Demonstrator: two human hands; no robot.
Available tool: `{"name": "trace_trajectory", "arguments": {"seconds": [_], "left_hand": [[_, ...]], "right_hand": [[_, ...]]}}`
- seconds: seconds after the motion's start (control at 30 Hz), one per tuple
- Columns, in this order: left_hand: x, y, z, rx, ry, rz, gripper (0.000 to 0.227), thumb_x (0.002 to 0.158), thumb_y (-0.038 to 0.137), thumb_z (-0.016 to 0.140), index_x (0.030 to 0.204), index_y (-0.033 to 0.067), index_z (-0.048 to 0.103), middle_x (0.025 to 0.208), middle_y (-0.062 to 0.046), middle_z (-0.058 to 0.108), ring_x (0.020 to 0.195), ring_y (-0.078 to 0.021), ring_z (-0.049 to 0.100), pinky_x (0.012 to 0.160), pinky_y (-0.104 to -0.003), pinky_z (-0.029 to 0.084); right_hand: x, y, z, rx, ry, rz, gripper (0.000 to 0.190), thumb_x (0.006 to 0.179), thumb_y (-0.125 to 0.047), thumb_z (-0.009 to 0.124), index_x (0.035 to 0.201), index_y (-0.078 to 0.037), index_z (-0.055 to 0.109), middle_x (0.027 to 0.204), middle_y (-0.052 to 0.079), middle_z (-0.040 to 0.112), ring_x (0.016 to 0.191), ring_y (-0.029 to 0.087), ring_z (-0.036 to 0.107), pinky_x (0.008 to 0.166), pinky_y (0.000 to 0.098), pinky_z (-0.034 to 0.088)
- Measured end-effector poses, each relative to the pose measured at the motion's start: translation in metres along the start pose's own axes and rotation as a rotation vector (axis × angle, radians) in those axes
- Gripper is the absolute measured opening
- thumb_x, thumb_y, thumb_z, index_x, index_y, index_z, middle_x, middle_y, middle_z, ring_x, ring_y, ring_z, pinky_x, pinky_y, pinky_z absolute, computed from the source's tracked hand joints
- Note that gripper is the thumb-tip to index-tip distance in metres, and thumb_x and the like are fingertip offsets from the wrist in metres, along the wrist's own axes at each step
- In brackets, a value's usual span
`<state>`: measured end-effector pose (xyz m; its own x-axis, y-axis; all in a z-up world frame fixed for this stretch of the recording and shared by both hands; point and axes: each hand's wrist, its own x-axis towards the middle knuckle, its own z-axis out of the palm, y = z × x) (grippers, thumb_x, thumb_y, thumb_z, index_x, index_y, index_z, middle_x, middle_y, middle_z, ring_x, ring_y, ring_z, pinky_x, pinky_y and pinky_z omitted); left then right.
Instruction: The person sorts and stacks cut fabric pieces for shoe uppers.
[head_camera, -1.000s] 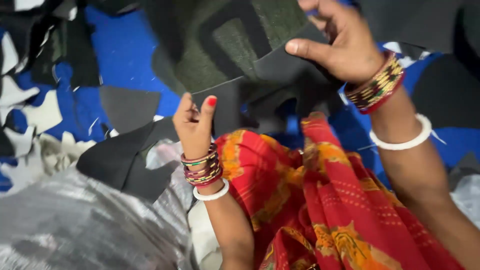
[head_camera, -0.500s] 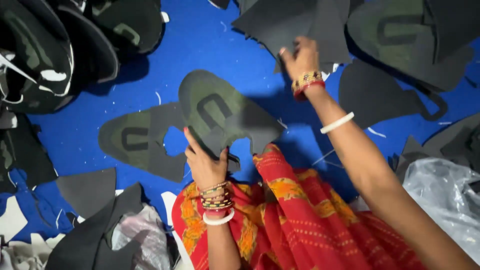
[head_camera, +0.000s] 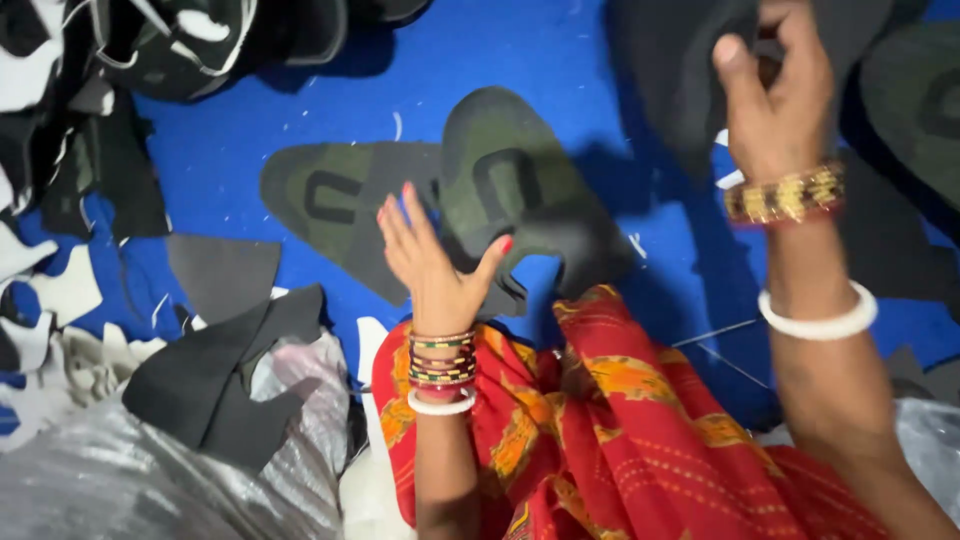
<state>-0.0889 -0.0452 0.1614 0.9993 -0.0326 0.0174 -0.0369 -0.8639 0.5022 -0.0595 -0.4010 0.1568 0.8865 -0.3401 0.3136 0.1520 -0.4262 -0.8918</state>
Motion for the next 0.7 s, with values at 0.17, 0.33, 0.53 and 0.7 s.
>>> {"name": "trace_trajectory", "arguments": {"seconds": [0.17,0.33,0.53,0.7], "left_hand": [[0.023,0.002,-0.028,-0.522,0.038,0.232,0.095,0.091,0.034,0.081,0.162,0.0027,0.025,0.157,-0.022,0.038,0.146,-0.0387,0.032,0.12,-0.048,0.03],[0.017,-0.069,0.047,-1.134,-0.192,-0.093,0.043,0.106,0.0,0.063,0.147,-0.0005,0.053,0.088,0.004,0.06,0.074,0.0021,0.046,0.064,-0.015,0.035],[0.021,-0.063,0.054,-1.01,-0.033,-0.172,0.041,0.1,0.0,0.063,0.141,0.0019,0.06,0.091,0.007,0.061,0.067,0.0033,0.041,0.059,-0.015,0.034],[0.055,-0.065,0.055,-0.914,-0.061,-0.206,0.04,0.096,0.004,0.068,0.136,0.0068,0.066,0.092,0.006,0.062,0.06,0.0023,0.042,0.053,-0.015,0.035]], "right_hand": [[-0.023,-0.094,0.042,-0.088,-0.274,0.026,0.018,0.11,-0.012,0.068,0.124,-0.001,0.062,0.102,0.006,0.066,0.094,0.012,0.064,0.081,0.027,0.052],[-0.05,-0.019,0.11,-0.185,-0.368,0.149,0.033,0.1,-0.022,0.071,0.126,-0.003,0.065,0.109,0.018,0.074,0.101,0.028,0.073,0.084,0.0388,0.056],[-0.052,0.005,0.142,-0.232,-0.362,0.221,0.035,0.095,-0.022,0.073,0.126,-0.007,0.069,0.109,0.021,0.074,0.105,0.033,0.073,0.09,0.041,0.056],[-0.036,0.017,0.153,-0.294,-0.327,0.195,0.035,0.095,-0.021,0.073,0.125,-0.004,0.069,0.112,0.021,0.074,0.105,0.036,0.073,0.092,0.0419,0.056]]}}
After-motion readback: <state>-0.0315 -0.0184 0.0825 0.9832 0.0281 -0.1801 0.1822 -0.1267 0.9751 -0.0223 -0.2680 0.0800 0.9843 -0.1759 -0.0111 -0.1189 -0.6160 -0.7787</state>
